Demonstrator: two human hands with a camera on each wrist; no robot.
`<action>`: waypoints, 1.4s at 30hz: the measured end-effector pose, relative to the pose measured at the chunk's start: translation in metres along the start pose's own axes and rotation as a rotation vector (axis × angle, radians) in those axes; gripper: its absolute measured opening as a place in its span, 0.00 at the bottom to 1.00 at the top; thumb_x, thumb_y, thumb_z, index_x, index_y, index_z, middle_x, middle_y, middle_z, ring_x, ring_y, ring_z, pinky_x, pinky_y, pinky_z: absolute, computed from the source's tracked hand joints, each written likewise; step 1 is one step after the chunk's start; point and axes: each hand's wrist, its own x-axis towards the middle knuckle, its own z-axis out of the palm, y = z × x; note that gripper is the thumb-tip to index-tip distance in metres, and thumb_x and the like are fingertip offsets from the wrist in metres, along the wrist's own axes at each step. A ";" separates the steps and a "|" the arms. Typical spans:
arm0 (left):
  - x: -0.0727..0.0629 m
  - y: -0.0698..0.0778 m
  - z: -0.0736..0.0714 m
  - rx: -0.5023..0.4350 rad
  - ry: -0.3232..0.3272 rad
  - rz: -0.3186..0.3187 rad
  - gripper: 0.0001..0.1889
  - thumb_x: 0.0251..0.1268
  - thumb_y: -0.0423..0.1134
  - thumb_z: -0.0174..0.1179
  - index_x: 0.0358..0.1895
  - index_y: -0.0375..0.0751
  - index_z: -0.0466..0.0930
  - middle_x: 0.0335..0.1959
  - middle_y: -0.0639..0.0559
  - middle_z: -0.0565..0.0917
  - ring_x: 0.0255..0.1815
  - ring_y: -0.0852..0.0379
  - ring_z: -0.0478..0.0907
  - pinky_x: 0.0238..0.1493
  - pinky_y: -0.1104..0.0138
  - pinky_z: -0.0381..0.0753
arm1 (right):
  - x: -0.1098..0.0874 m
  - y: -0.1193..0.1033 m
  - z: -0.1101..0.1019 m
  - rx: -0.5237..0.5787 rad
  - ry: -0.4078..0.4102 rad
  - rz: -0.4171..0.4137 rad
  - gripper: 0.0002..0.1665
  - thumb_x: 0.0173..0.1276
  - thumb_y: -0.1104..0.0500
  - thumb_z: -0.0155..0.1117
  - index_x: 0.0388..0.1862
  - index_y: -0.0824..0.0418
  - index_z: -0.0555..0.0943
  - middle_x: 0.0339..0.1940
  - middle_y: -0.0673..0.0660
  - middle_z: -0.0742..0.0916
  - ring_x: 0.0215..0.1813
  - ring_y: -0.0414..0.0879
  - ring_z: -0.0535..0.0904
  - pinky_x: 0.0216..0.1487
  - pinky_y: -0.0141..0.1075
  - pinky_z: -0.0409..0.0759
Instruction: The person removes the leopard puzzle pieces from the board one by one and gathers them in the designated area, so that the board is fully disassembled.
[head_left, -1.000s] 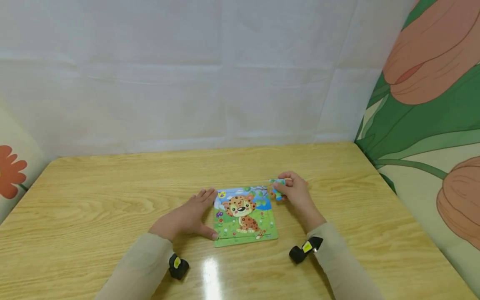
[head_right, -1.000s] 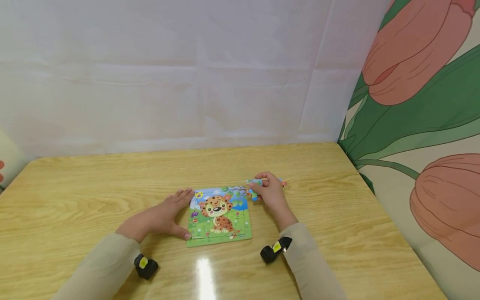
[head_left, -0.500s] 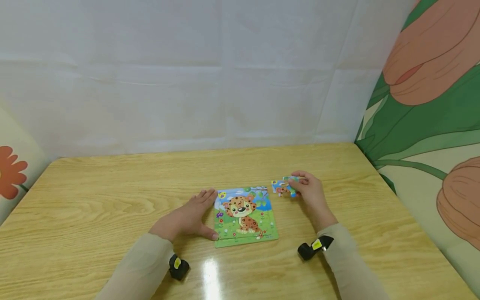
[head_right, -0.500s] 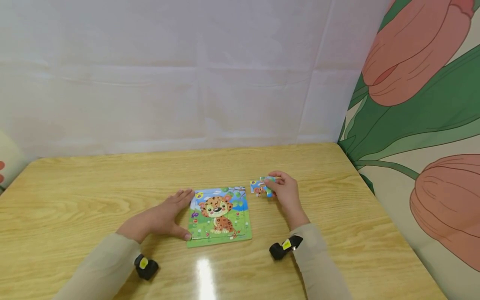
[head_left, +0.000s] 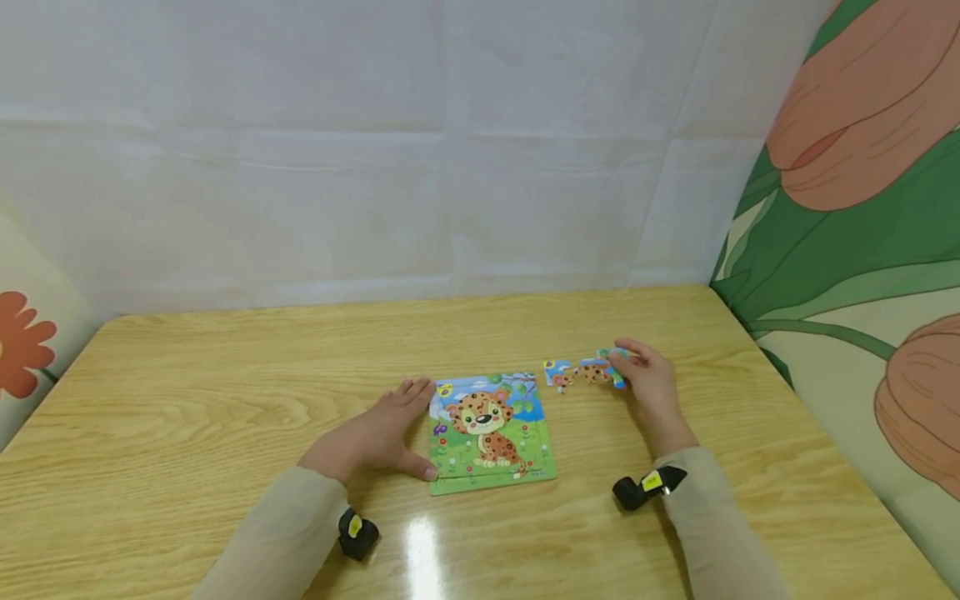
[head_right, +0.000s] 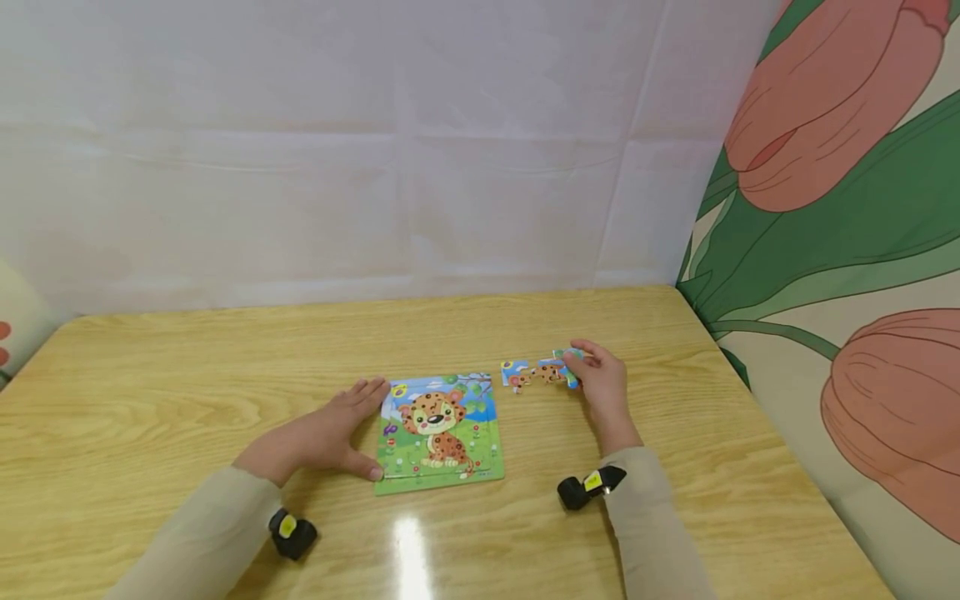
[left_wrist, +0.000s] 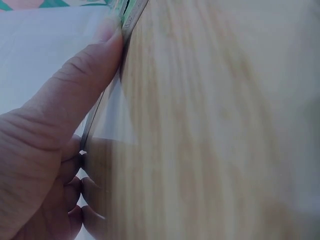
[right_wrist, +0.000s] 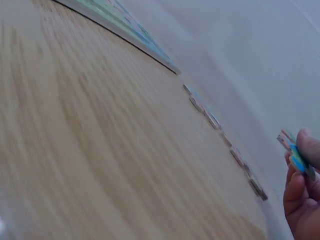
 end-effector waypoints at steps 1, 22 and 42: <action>0.000 0.000 0.000 0.001 0.002 0.000 0.63 0.37 0.61 0.70 0.71 0.28 0.43 0.73 0.34 0.44 0.73 0.35 0.38 0.71 0.45 0.40 | 0.001 0.000 -0.002 -0.016 0.007 -0.001 0.24 0.64 0.63 0.61 0.59 0.68 0.72 0.20 0.43 0.76 0.20 0.33 0.68 0.21 0.22 0.70; 0.003 0.000 0.000 0.002 0.000 0.000 0.64 0.36 0.62 0.69 0.72 0.29 0.41 0.74 0.35 0.43 0.73 0.35 0.37 0.71 0.44 0.39 | 0.020 0.003 -0.024 -0.359 0.129 -0.080 0.20 0.63 0.62 0.63 0.54 0.64 0.78 0.30 0.50 0.74 0.27 0.35 0.67 0.22 0.22 0.70; 0.001 0.000 0.000 0.008 0.000 -0.016 0.64 0.37 0.61 0.70 0.72 0.29 0.41 0.74 0.35 0.43 0.73 0.36 0.37 0.71 0.45 0.39 | 0.023 -0.001 -0.019 -0.813 0.098 -0.190 0.23 0.66 0.59 0.59 0.55 0.72 0.76 0.51 0.70 0.80 0.54 0.61 0.74 0.55 0.50 0.73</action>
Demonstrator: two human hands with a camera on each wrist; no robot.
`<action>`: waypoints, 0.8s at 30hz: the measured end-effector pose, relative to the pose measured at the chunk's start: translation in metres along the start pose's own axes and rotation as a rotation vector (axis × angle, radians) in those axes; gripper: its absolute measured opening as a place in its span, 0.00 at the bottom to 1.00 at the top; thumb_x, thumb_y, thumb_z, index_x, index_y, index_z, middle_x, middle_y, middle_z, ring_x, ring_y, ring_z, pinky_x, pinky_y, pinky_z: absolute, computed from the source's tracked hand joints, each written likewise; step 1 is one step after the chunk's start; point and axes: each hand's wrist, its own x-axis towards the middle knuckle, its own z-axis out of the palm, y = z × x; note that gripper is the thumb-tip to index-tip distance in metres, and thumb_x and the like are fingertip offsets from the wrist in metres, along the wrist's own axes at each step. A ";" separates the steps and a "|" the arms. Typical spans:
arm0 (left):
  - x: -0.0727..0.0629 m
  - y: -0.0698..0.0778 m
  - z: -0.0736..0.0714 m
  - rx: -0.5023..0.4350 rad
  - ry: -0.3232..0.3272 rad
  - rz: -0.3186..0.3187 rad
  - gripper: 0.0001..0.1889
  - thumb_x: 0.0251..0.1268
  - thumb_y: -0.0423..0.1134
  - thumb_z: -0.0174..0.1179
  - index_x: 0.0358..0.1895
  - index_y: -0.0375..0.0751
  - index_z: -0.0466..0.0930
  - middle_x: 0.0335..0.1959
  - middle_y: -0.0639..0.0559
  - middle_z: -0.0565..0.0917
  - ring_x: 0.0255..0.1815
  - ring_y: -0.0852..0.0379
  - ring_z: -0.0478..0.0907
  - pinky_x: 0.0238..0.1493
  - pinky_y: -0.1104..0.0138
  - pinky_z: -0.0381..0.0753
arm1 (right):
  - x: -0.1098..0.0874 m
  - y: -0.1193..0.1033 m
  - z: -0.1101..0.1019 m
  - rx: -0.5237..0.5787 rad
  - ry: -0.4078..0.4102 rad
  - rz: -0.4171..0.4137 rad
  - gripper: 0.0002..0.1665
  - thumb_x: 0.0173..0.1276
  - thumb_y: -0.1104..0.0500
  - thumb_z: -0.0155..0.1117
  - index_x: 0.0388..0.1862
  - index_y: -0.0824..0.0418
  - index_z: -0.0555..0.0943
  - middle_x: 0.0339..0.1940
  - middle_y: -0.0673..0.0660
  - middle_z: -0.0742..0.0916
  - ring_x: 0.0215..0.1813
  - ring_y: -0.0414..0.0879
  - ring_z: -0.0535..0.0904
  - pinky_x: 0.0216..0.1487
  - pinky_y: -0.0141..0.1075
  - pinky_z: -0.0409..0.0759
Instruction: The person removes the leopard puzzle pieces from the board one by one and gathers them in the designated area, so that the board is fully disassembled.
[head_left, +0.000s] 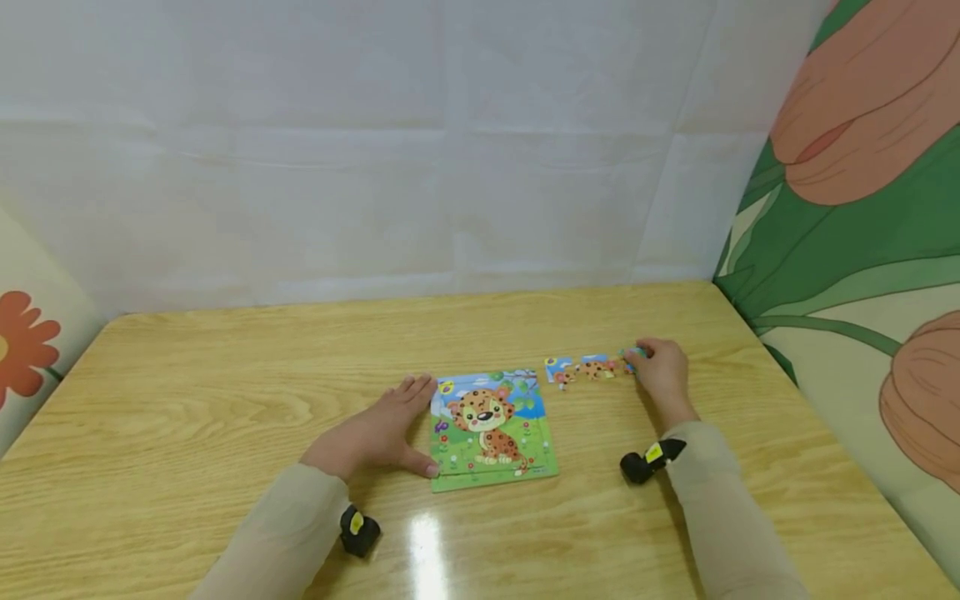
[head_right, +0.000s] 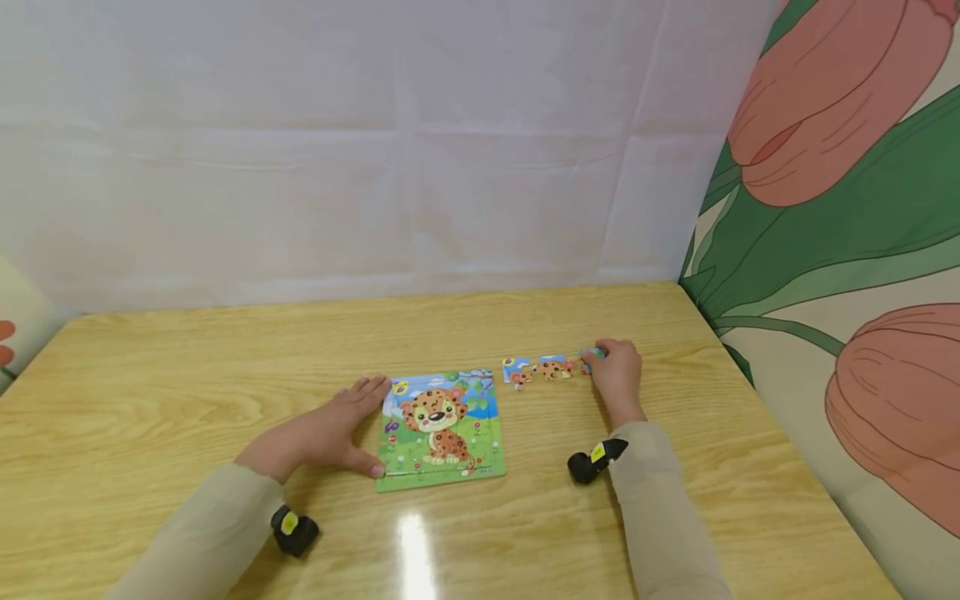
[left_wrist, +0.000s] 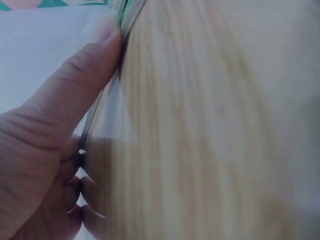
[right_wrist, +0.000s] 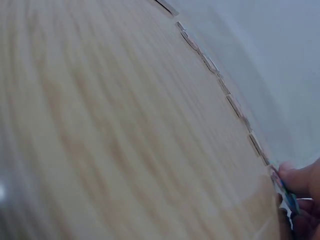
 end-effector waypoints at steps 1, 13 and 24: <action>0.000 0.000 0.000 0.000 -0.001 0.000 0.64 0.37 0.61 0.70 0.72 0.29 0.41 0.74 0.35 0.43 0.73 0.36 0.37 0.71 0.45 0.39 | 0.000 0.000 0.000 -0.010 -0.004 -0.009 0.23 0.66 0.59 0.59 0.54 0.73 0.76 0.51 0.70 0.80 0.55 0.62 0.74 0.55 0.51 0.73; -0.001 0.001 -0.001 -0.008 -0.004 0.002 0.64 0.36 0.62 0.70 0.72 0.29 0.41 0.74 0.35 0.42 0.73 0.35 0.37 0.71 0.45 0.39 | 0.000 -0.002 0.000 -0.042 -0.003 -0.013 0.22 0.66 0.59 0.60 0.52 0.73 0.77 0.47 0.70 0.82 0.51 0.61 0.76 0.52 0.50 0.75; 0.000 -0.001 0.001 -0.005 -0.002 0.013 0.64 0.36 0.62 0.69 0.72 0.29 0.41 0.74 0.35 0.43 0.73 0.35 0.37 0.71 0.45 0.39 | -0.001 -0.001 0.000 -0.008 0.034 0.025 0.21 0.68 0.57 0.57 0.52 0.73 0.76 0.45 0.69 0.81 0.47 0.59 0.76 0.48 0.48 0.76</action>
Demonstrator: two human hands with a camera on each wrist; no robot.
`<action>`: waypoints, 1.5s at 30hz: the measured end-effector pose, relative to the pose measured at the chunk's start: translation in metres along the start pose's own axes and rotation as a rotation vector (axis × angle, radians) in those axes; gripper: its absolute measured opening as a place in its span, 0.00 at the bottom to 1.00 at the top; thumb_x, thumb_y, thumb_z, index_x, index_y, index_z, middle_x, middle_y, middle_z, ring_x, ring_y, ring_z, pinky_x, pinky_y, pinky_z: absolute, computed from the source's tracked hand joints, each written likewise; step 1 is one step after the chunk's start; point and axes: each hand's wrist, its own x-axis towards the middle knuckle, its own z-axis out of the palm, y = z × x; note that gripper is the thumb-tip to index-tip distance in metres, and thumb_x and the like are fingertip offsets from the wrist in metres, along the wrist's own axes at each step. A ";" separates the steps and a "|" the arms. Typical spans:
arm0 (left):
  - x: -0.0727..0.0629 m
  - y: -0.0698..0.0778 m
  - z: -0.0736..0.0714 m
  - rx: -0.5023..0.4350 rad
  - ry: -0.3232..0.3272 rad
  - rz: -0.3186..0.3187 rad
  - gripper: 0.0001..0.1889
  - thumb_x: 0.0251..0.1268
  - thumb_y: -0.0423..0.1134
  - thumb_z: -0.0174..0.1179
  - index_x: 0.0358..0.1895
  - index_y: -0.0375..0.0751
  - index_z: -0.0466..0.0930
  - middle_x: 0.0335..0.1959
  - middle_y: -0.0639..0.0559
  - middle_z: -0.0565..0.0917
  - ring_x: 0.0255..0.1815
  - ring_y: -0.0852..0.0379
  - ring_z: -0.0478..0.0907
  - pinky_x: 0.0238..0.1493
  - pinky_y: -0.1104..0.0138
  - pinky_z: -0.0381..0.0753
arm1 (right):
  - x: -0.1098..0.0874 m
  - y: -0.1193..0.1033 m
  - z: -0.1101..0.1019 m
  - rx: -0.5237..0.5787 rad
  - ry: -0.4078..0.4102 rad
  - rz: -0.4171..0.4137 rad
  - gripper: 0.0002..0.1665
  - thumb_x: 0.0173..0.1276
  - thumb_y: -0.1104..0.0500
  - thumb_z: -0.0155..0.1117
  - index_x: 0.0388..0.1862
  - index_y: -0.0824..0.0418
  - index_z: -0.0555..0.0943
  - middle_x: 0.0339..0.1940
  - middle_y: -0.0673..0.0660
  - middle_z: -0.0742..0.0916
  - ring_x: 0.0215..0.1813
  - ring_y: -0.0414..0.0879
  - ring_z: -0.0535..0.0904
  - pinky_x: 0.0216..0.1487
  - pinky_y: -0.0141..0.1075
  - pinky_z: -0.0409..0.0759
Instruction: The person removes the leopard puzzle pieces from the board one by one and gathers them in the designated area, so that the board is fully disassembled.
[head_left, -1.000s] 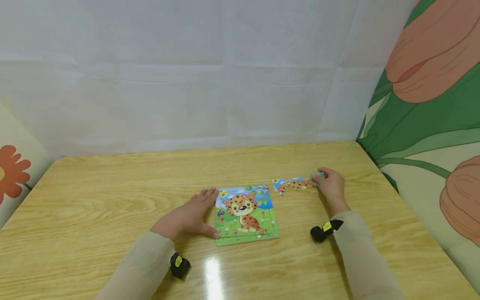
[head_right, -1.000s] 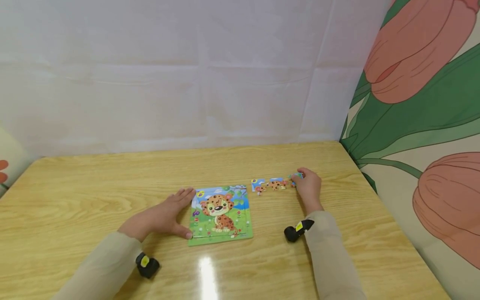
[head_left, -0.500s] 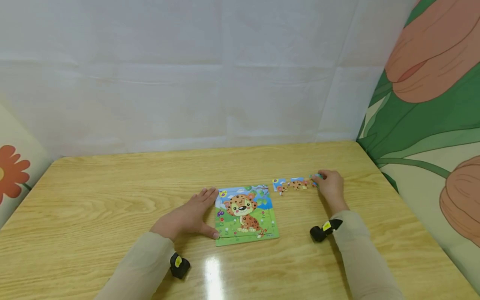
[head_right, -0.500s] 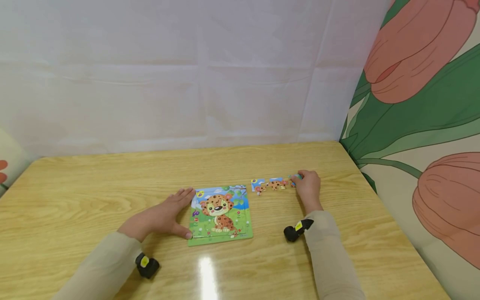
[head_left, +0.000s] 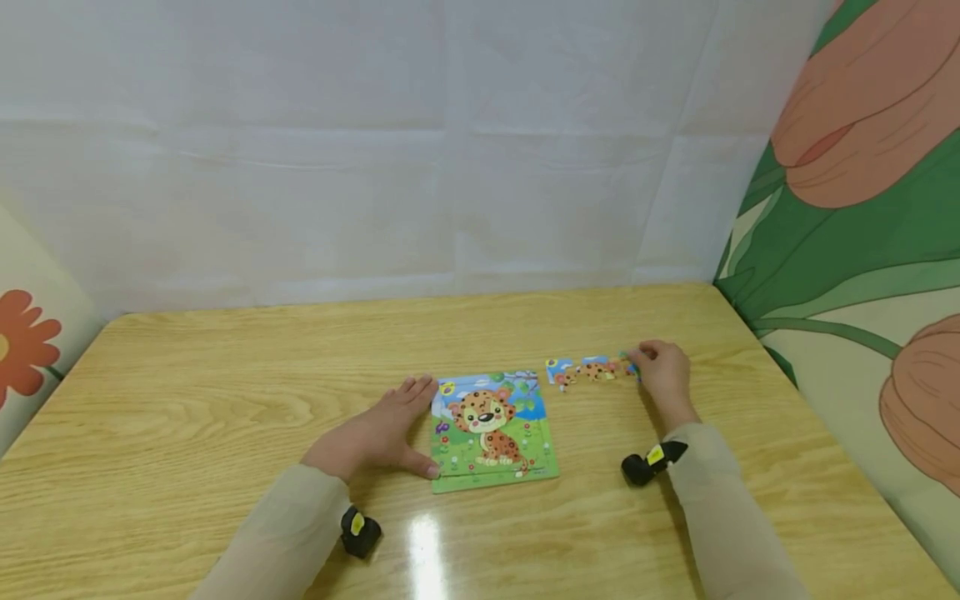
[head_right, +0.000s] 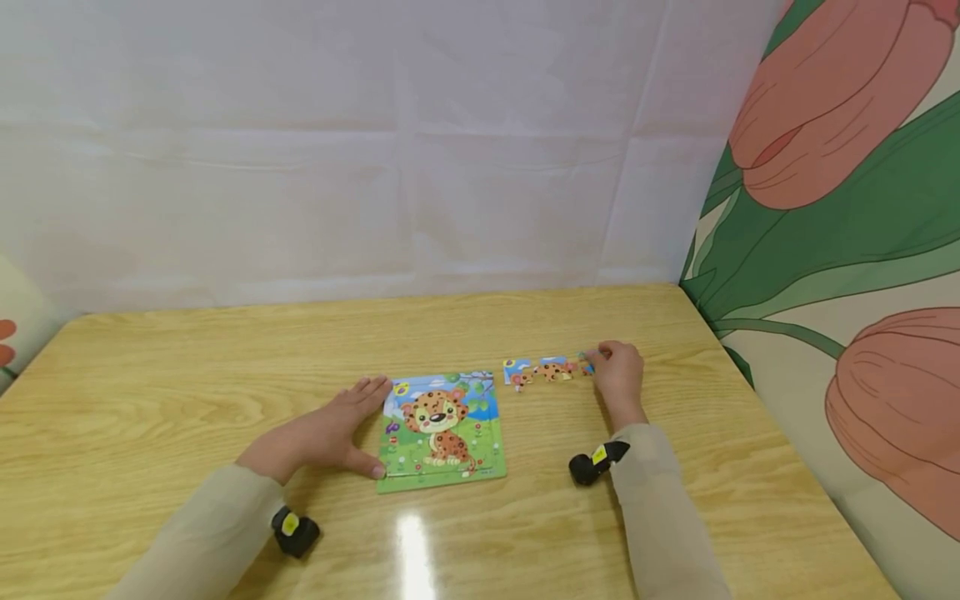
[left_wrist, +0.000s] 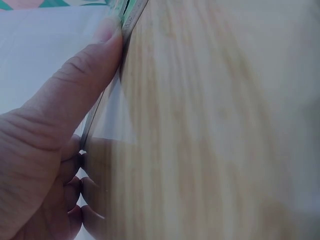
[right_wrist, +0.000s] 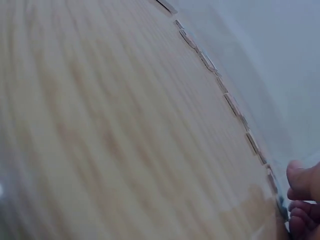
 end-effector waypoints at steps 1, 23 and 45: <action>0.000 0.000 0.000 -0.001 0.000 0.000 0.64 0.37 0.62 0.69 0.72 0.29 0.41 0.74 0.35 0.43 0.73 0.35 0.37 0.71 0.45 0.39 | 0.000 0.000 0.000 0.002 0.007 0.001 0.21 0.68 0.57 0.57 0.52 0.73 0.77 0.44 0.69 0.81 0.46 0.59 0.76 0.48 0.48 0.75; 0.001 -0.001 0.001 0.006 -0.003 0.000 0.65 0.37 0.62 0.69 0.72 0.29 0.41 0.74 0.35 0.42 0.73 0.35 0.36 0.71 0.45 0.38 | -0.031 -0.050 0.000 0.098 0.010 -0.250 0.23 0.66 0.55 0.60 0.52 0.72 0.76 0.43 0.69 0.78 0.45 0.59 0.74 0.44 0.49 0.75; 0.001 -0.002 0.001 -0.002 -0.012 -0.008 0.64 0.37 0.62 0.70 0.72 0.30 0.41 0.74 0.36 0.41 0.73 0.36 0.36 0.71 0.45 0.39 | -0.093 -0.103 0.051 0.205 -0.219 -0.434 0.20 0.62 0.57 0.64 0.50 0.66 0.79 0.41 0.61 0.81 0.41 0.51 0.74 0.41 0.42 0.77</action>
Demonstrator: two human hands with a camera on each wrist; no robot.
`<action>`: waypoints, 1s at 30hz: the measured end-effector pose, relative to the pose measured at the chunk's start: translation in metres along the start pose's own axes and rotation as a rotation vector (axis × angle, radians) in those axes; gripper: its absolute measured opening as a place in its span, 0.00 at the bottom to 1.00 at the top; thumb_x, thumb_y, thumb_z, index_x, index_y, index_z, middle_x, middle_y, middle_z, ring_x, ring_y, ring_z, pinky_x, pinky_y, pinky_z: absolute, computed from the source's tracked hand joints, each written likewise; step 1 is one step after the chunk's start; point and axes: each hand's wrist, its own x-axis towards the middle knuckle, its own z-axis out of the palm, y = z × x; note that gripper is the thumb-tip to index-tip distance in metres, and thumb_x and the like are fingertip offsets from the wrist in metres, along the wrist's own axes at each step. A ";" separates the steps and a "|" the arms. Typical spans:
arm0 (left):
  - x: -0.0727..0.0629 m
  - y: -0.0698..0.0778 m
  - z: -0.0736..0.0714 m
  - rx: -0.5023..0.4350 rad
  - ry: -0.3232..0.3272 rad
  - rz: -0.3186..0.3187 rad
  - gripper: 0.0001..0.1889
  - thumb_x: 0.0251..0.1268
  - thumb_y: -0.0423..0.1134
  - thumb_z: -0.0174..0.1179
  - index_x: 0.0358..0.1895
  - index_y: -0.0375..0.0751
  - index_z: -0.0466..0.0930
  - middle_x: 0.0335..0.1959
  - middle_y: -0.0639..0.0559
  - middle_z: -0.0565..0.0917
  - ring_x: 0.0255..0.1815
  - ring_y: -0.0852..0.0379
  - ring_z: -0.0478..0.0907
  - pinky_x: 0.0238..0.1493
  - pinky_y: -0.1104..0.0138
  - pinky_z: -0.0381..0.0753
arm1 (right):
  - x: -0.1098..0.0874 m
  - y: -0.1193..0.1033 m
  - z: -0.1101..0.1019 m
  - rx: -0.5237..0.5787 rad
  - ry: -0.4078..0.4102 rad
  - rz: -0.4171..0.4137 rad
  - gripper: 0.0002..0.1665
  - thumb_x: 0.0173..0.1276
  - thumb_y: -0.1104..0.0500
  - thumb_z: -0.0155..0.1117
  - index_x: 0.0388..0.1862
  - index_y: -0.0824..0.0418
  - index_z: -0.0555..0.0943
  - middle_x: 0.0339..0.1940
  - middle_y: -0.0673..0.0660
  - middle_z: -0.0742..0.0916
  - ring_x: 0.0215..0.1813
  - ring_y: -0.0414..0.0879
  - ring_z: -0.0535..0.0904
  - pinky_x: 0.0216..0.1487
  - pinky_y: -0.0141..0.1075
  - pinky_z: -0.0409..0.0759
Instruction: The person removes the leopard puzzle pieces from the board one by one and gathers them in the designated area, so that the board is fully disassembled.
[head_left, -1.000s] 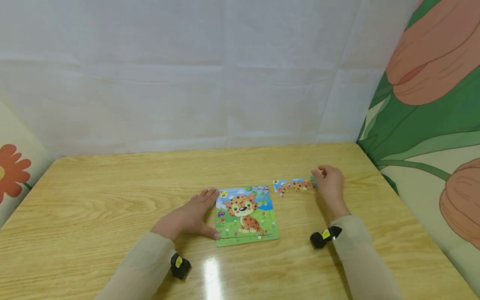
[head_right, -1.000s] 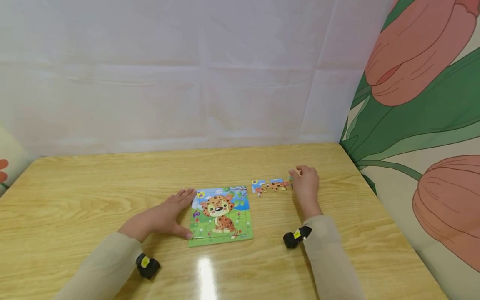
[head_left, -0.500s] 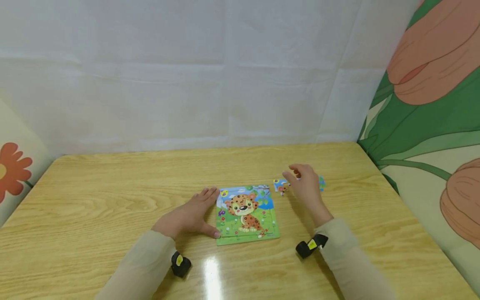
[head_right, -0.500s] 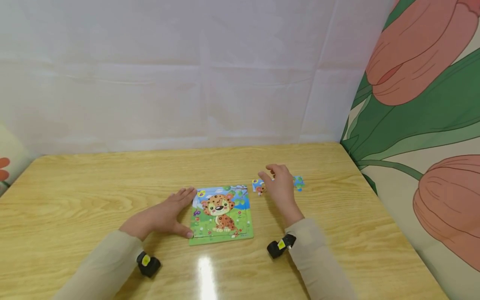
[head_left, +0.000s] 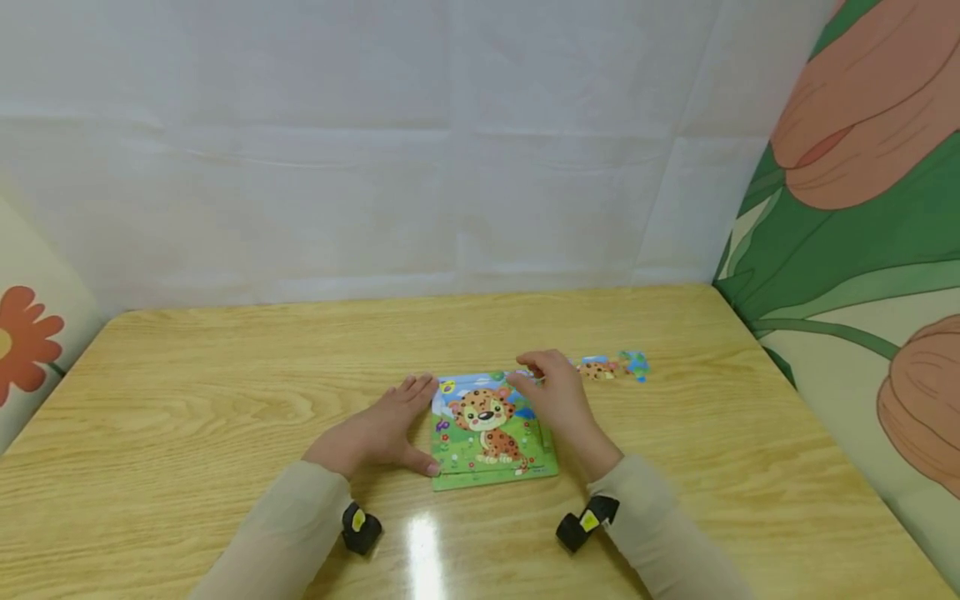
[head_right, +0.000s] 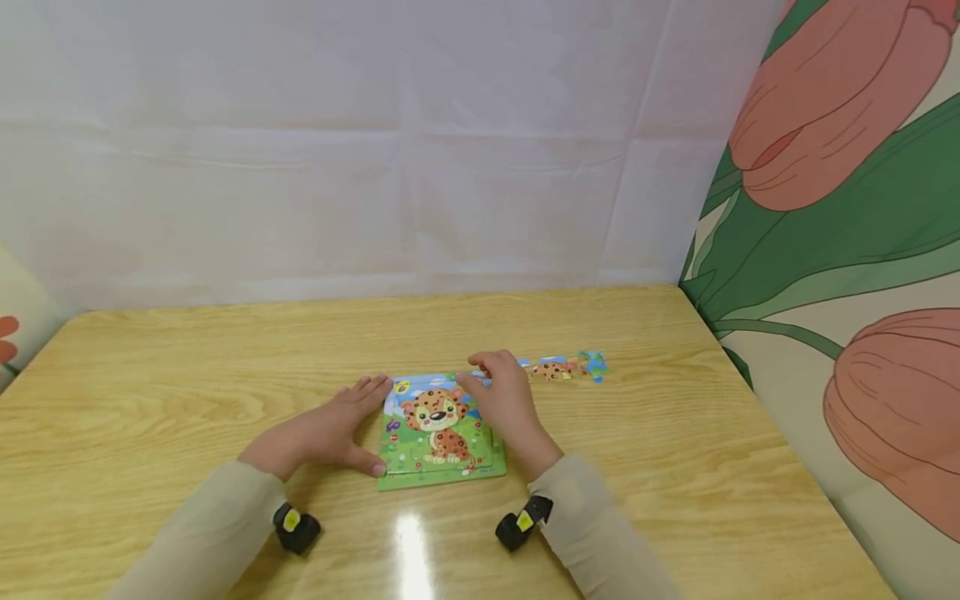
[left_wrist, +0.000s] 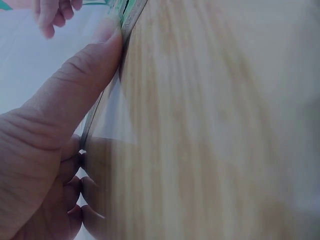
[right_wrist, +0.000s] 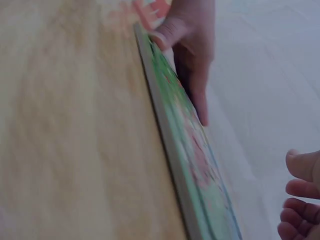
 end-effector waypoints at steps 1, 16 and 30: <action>0.000 0.000 0.000 0.000 0.000 0.000 0.64 0.38 0.61 0.70 0.72 0.30 0.41 0.74 0.36 0.41 0.73 0.36 0.36 0.71 0.45 0.39 | -0.001 -0.001 0.003 0.006 -0.009 -0.013 0.20 0.62 0.57 0.64 0.50 0.66 0.79 0.40 0.61 0.81 0.42 0.51 0.75 0.41 0.42 0.77; -0.001 0.000 0.000 0.007 0.010 0.006 0.64 0.38 0.62 0.69 0.72 0.29 0.41 0.74 0.35 0.43 0.73 0.35 0.38 0.71 0.44 0.39 | -0.012 -0.012 0.036 0.001 -0.190 -0.144 0.20 0.64 0.53 0.62 0.50 0.65 0.80 0.44 0.58 0.83 0.45 0.49 0.77 0.45 0.40 0.77; 0.000 0.000 -0.001 0.010 0.008 0.014 0.62 0.39 0.61 0.69 0.72 0.29 0.43 0.74 0.35 0.45 0.73 0.35 0.38 0.71 0.44 0.41 | -0.010 -0.006 0.057 0.030 -0.186 -0.128 0.17 0.62 0.51 0.64 0.43 0.62 0.82 0.35 0.53 0.80 0.36 0.41 0.72 0.38 0.30 0.72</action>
